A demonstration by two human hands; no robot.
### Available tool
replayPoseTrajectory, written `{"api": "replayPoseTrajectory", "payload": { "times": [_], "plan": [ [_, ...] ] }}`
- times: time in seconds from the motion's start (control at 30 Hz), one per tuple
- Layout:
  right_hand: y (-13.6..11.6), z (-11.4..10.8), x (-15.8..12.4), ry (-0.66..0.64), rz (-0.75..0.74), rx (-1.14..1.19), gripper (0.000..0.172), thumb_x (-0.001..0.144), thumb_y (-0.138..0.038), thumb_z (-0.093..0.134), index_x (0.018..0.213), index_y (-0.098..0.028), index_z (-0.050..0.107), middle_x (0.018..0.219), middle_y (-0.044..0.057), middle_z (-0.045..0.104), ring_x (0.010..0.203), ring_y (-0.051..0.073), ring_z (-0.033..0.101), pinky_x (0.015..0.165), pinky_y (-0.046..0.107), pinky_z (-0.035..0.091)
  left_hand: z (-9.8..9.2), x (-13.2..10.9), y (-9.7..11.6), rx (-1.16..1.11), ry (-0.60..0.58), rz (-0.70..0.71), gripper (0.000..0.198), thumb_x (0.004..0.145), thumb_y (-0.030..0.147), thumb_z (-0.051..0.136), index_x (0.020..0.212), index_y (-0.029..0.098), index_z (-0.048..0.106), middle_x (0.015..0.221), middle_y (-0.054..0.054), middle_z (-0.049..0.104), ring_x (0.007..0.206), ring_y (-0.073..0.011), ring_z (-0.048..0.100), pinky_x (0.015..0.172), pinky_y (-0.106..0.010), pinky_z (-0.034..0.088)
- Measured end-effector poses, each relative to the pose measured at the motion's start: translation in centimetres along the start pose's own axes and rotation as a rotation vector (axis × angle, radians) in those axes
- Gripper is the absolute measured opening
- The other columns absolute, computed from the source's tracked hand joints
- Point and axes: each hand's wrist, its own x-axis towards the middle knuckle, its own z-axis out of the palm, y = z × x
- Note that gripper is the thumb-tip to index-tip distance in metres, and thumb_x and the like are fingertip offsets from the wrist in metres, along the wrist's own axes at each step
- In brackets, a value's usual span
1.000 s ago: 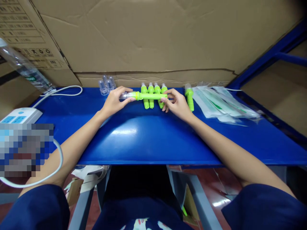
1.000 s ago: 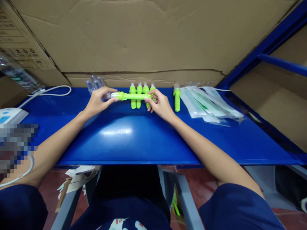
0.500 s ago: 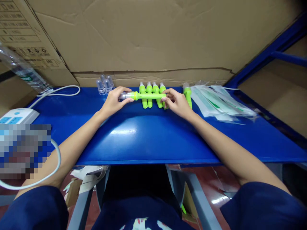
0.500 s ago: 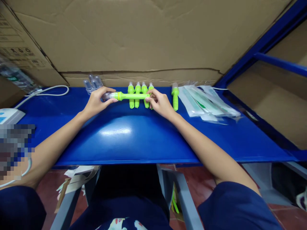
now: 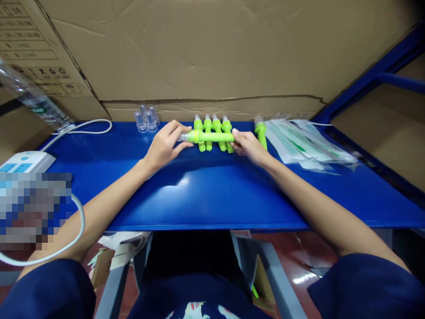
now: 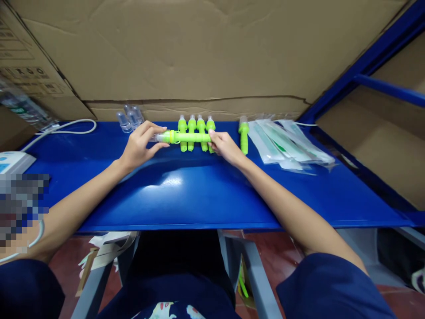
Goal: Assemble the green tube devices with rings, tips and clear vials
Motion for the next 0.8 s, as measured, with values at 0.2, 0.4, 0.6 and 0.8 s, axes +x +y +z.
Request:
{"api": "replayPoseTrajectory", "payload": {
  "times": [0.2, 0.4, 0.6, 0.8],
  "plan": [
    [0.0, -0.5, 0.1, -0.255, 0.218, 0.163, 0.07, 0.086, -0.089, 0.053, 0.062, -0.026, 0.035, 0.052, -0.01, 0.019, 0.043, 0.005, 0.012, 0.038, 0.022, 0.009, -0.5, 0.2, 0.0, 0.021, -0.023, 0.022, 0.052, 0.099, 0.064, 0.057, 0.122, 0.019, 0.069, 0.119, -0.015, 0.073, 0.111, -0.029, 0.069, 0.098, -0.048, 0.056],
    [-0.3, 0.4, 0.5, 0.059, -0.074, -0.01, 0.064, 0.087, -0.088, 0.051, 0.09, -0.024, 0.051, 0.068, -0.001, 0.054, 0.046, 0.01, 0.041, 0.041, 0.025, 0.032, -0.5, 0.4, -1.1, -0.084, 0.051, -0.135, 0.051, 0.096, 0.062, 0.063, 0.115, 0.016, 0.072, 0.112, -0.012, 0.076, 0.102, -0.0259, 0.071, 0.095, -0.041, 0.057],
    [0.2, 0.0, 0.4, 0.203, -0.363, -0.498, 0.053, 0.091, -0.076, 0.058, 0.102, -0.024, 0.055, 0.076, 0.002, 0.063, 0.064, 0.019, 0.058, 0.062, 0.034, 0.048, -0.6, 0.2, -1.9, -0.242, -0.066, -0.307, 0.054, 0.094, 0.064, 0.058, 0.11, 0.015, 0.076, 0.107, -0.011, 0.081, 0.092, -0.0229, 0.073, 0.087, -0.034, 0.058],
    [0.9, -0.1, -0.2, 0.155, -0.446, -0.793, 0.049, 0.101, -0.07, 0.04, 0.088, -0.024, 0.053, 0.079, 0.008, 0.065, 0.067, 0.023, 0.058, 0.064, 0.035, 0.041, -1.2, -0.1, -2.6, -0.235, -0.215, -0.227, 0.063, 0.086, 0.069, 0.066, 0.115, 0.014, 0.075, 0.112, -0.014, 0.079, 0.098, -0.0261, 0.074, 0.089, -0.037, 0.057]
  ]
}}
